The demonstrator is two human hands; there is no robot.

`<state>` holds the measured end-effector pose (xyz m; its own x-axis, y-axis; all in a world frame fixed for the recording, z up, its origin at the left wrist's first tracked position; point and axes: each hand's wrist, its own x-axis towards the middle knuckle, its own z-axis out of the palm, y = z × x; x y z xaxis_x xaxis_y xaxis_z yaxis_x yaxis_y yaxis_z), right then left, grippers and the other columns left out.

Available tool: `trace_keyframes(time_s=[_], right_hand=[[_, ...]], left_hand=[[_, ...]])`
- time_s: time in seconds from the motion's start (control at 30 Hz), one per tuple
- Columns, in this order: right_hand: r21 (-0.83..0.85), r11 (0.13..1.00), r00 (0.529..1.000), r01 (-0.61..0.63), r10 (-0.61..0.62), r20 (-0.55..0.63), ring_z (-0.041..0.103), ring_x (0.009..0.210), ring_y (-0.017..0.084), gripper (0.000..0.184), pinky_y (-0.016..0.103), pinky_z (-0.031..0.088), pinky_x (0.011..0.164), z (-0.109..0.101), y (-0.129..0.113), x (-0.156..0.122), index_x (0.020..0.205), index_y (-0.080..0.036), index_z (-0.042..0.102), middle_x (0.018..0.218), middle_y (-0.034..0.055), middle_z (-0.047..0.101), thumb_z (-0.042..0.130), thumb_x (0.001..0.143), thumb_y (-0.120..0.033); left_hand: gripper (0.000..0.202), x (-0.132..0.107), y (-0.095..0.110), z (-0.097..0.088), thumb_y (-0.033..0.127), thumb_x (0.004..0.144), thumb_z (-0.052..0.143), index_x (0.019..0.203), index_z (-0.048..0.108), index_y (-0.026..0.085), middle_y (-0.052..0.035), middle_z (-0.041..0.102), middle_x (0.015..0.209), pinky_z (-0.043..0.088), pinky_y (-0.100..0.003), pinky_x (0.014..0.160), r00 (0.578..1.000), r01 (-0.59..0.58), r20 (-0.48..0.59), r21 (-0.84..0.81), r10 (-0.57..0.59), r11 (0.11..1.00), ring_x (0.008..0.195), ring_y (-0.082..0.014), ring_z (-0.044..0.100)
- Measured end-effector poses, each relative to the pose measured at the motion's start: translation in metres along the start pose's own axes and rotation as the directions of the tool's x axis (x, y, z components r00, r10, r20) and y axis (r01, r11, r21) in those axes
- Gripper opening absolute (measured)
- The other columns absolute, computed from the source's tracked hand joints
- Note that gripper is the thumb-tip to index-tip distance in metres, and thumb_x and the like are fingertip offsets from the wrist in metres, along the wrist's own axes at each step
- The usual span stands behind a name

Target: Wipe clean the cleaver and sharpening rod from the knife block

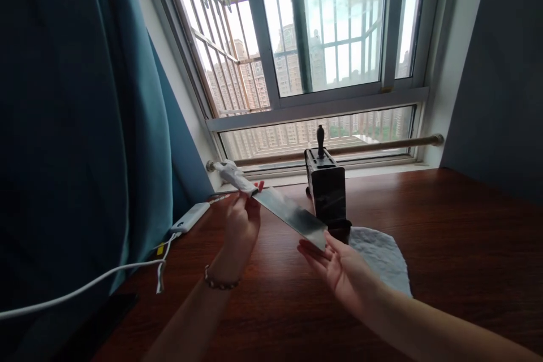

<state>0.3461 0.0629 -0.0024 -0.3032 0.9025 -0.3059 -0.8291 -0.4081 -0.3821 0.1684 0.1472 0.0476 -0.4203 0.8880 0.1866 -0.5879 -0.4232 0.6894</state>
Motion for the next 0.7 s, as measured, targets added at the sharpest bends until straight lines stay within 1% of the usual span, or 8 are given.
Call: trace_keyframes(time_s=[0.1, 0.2, 0.33, 0.4, 0.43, 0.53, 0.6, 0.7], right_hand=[[-0.071, 0.995, 0.997, 0.063, -0.067, -0.047, 0.062, 0.092, 0.027, 0.033, 0.038, 0.042, 0.101, 0.004, -0.012, -0.004, 0.123, 0.008, 0.041, 0.107, 0.0248, 0.058, 0.039, 0.092, -0.002], [-0.123, 0.983, 0.984, 0.139, -0.151, -0.097, 0.063, 0.089, 0.027, 0.035, 0.038, 0.046, 0.097, 0.002, -0.027, 0.002, 0.121, 0.009, 0.042, 0.104, 0.0232, 0.059, 0.038, 0.086, 0.007], [-0.238, 0.947, 0.971, 0.214, -0.232, -0.049, 0.063, 0.089, 0.026, 0.025, 0.033, 0.056, 0.080, 0.000, -0.055, 0.009, 0.111, 0.005, 0.051, 0.104, 0.0229, 0.059, 0.040, 0.088, 0.004], [-0.322, 0.924, 0.974, 0.208, -0.226, -0.020, 0.063, 0.086, 0.026, 0.021, 0.031, 0.057, 0.074, -0.003, -0.067, 0.007, 0.103, 0.005, 0.055, 0.101, 0.0234, 0.060, 0.040, 0.090, 0.002], [-0.359, 0.912, 0.976, 0.197, -0.217, -0.015, 0.063, 0.085, 0.026, 0.020, 0.031, 0.057, 0.073, -0.005, -0.072, 0.005, 0.100, 0.005, 0.057, 0.100, 0.0234, 0.060, 0.040, 0.090, 0.002], [-0.435, 0.889, 0.984, 0.145, -0.175, -0.028, 0.063, 0.087, 0.028, 0.018, 0.032, 0.056, 0.073, -0.022, -0.083, -0.008, 0.097, 0.004, 0.060, 0.100, 0.0238, 0.060, 0.045, 0.086, 0.003], [-0.458, 0.884, 0.989, 0.095, -0.136, -0.056, 0.062, 0.089, 0.030, 0.017, 0.032, 0.056, 0.073, -0.038, -0.089, -0.015, 0.095, 0.004, 0.061, 0.099, 0.0242, 0.060, 0.049, 0.084, 0.003], [-0.483, 0.874, 0.995, 0.056, -0.089, -0.047, 0.063, 0.085, 0.030, 0.015, 0.032, 0.056, 0.069, -0.060, -0.102, -0.021, 0.090, 0.002, 0.065, 0.096, 0.0234, 0.061, 0.053, 0.081, 0.001]], left_hand=[[0.026, -0.009, -0.002, -0.014, 0.012, 0.090, 0.041, 0.087, 0.066, 0.015, -0.0066, 0.069, 0.091, 0.053, -0.015, 0.073, 0.997, 0.070, 0.040, -0.032, -0.068, 0.997, 0.092, -0.0115, 0.063], [0.025, -0.015, 0.003, -0.023, 0.014, 0.089, 0.042, 0.096, 0.066, 0.019, -0.0053, 0.065, 0.108, 0.054, -0.023, 0.084, 0.979, 0.171, 0.122, -0.056, -0.164, 0.984, 0.111, -0.0143, 0.056], [0.020, -0.032, 0.011, -0.051, 0.021, 0.081, 0.047, 0.083, 0.067, 0.021, -0.0072, 0.065, 0.108, 0.052, -0.043, 0.091, 0.886, 0.419, 0.255, -0.076, -0.389, 0.905, 0.116, -0.0249, 0.054], [0.017, -0.046, 0.012, -0.074, 0.027, 0.075, 0.053, 0.078, 0.067, 0.018, -0.0115, 0.064, 0.111, 0.048, -0.049, 0.096, 0.792, 0.560, 0.317, -0.033, -0.522, 0.828, 0.118, -0.0318, 0.052], [0.018, -0.053, 0.011, -0.086, 0.028, 0.073, 0.056, 0.081, 0.068, 0.017, -0.0142, 0.064, 0.113, 0.049, -0.045, 0.095, 0.727, 0.636, 0.323, 0.017, -0.607, 0.771, 0.116, -0.0319, 0.053], [0.022, -0.070, 0.006, -0.120, 0.028, 0.075, 0.061, 0.094, 0.068, 0.018, -0.0095, 0.070, 0.095, 0.055, -0.018, 0.065, 0.547, 0.787, 0.246, 0.175, -0.800, 0.592, 0.076, -0.0141, 0.067], [0.029, -0.075, 0.003, -0.131, 0.039, 0.073, 0.067, 0.091, 0.069, 0.017, -0.0055, 0.070, 0.074, 0.046, -0.012, 0.043, 0.423, 0.814, 0.248, 0.318, -0.872, 0.486, 0.050, -0.0081, 0.060], [0.035, -0.074, 0.000, -0.123, 0.043, 0.062, 0.075, 0.082, 0.070, 0.015, -0.0057, 0.069, 0.065, 0.043, -0.014, 0.038, 0.308, 0.739, 0.300, 0.522, -0.903, 0.426, 0.046, -0.0108, 0.059]])
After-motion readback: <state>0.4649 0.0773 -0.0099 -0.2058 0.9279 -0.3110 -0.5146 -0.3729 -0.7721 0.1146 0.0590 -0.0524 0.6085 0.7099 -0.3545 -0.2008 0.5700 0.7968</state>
